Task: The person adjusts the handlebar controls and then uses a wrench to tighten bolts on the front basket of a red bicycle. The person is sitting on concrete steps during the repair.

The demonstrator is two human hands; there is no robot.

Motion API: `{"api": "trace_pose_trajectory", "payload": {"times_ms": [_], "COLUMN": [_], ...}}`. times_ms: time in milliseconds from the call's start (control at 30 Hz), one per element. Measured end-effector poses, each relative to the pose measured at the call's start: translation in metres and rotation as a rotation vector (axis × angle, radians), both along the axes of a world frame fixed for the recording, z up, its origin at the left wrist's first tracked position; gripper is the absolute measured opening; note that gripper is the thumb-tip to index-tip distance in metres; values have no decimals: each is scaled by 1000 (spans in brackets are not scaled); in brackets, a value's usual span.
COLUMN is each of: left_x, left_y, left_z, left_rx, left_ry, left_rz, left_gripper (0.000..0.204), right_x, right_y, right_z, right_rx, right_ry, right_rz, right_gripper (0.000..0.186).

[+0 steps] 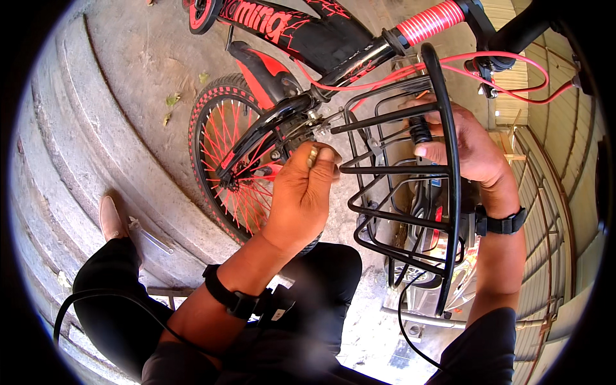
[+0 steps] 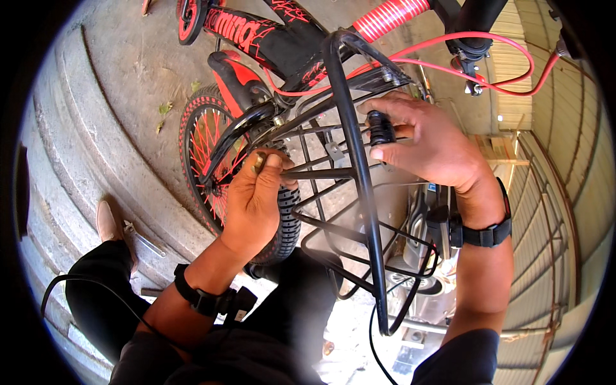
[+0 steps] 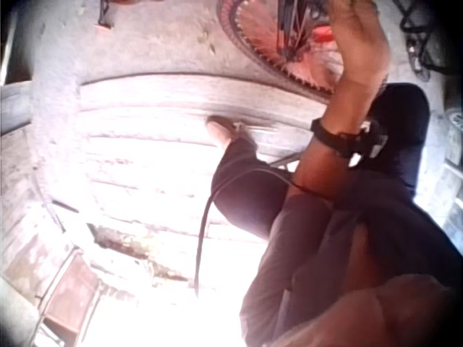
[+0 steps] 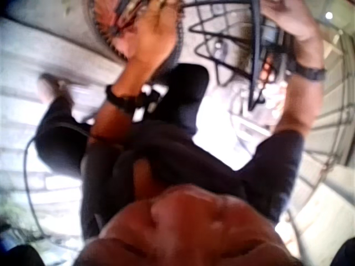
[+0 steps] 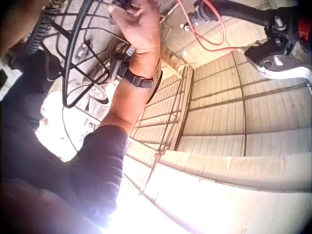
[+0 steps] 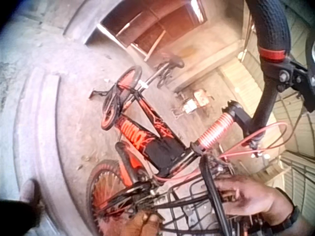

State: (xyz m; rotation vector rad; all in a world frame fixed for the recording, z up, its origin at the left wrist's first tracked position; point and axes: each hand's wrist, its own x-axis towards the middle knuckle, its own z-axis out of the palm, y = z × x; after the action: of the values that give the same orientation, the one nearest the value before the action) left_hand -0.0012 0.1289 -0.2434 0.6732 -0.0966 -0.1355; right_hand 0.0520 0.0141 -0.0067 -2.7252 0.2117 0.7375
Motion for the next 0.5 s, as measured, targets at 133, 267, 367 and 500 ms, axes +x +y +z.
{"api": "trace_pose_trajectory", "payload": {"times_ms": [133,267,367,500], "left_x": [0,2,5,0], "left_y": [-1,-1,7,5], "left_z": [-5,1,1,2], "left_rx": [-136,-288,-330,-234], "left_ry": [93,140,98,-18], "left_rz": [-160,-227,-286,-148], "left_gripper": [18,17,21,35], "right_x": [-1,6,7,14], "right_y": [7,6,-7,-15], "right_z": [1,-1,-12,-27], "right_rx": [-18,-80,-149,-258], "right_ry": [-7,74,8,32], "right_rz": [-71,123,314,472], "right_gripper": [34,23,24,47]}}
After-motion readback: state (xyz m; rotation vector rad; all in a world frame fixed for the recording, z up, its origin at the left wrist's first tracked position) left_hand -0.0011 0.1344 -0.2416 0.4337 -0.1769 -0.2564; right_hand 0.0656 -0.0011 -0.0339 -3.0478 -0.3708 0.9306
